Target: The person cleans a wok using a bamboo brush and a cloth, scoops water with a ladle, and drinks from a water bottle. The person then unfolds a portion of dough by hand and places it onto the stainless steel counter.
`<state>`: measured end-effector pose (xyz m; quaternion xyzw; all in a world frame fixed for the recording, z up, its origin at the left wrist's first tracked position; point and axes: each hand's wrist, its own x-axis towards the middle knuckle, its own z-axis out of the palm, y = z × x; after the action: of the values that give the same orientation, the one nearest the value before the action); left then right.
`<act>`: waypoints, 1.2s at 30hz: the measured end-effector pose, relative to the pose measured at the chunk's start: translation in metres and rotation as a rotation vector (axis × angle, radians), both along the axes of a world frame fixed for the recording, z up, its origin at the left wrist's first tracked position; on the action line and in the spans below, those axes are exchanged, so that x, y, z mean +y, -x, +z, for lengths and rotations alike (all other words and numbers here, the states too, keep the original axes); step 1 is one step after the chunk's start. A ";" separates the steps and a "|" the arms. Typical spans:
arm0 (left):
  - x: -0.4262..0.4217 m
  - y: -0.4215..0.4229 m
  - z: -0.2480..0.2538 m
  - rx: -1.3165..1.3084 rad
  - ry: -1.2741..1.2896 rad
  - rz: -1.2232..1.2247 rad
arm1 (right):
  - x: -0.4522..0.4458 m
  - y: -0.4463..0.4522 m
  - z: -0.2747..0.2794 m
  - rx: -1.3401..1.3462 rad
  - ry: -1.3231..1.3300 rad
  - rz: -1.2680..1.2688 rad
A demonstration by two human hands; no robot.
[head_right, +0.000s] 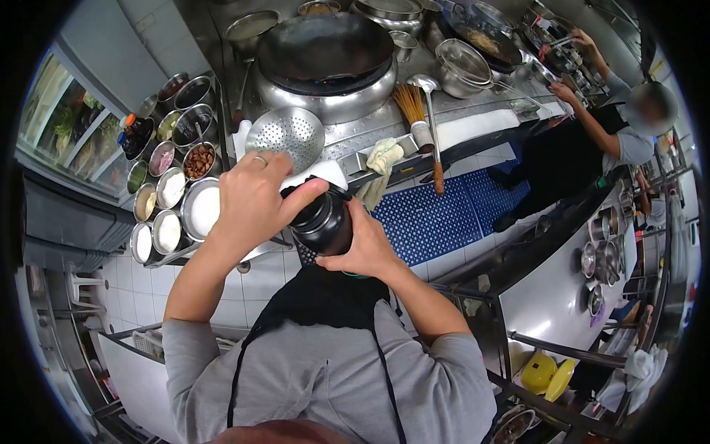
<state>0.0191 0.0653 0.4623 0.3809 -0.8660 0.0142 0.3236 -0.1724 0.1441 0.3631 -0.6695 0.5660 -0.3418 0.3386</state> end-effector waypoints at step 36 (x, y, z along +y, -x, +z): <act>-0.066 0.013 -0.065 0.725 -1.140 -0.244 | 0.034 0.010 -0.019 -0.323 0.306 -0.009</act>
<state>0.0065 -0.0011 0.3976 0.3721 -0.6118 -0.6089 0.3413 -0.1829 0.1782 0.3443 -0.6471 0.4488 -0.5281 0.3178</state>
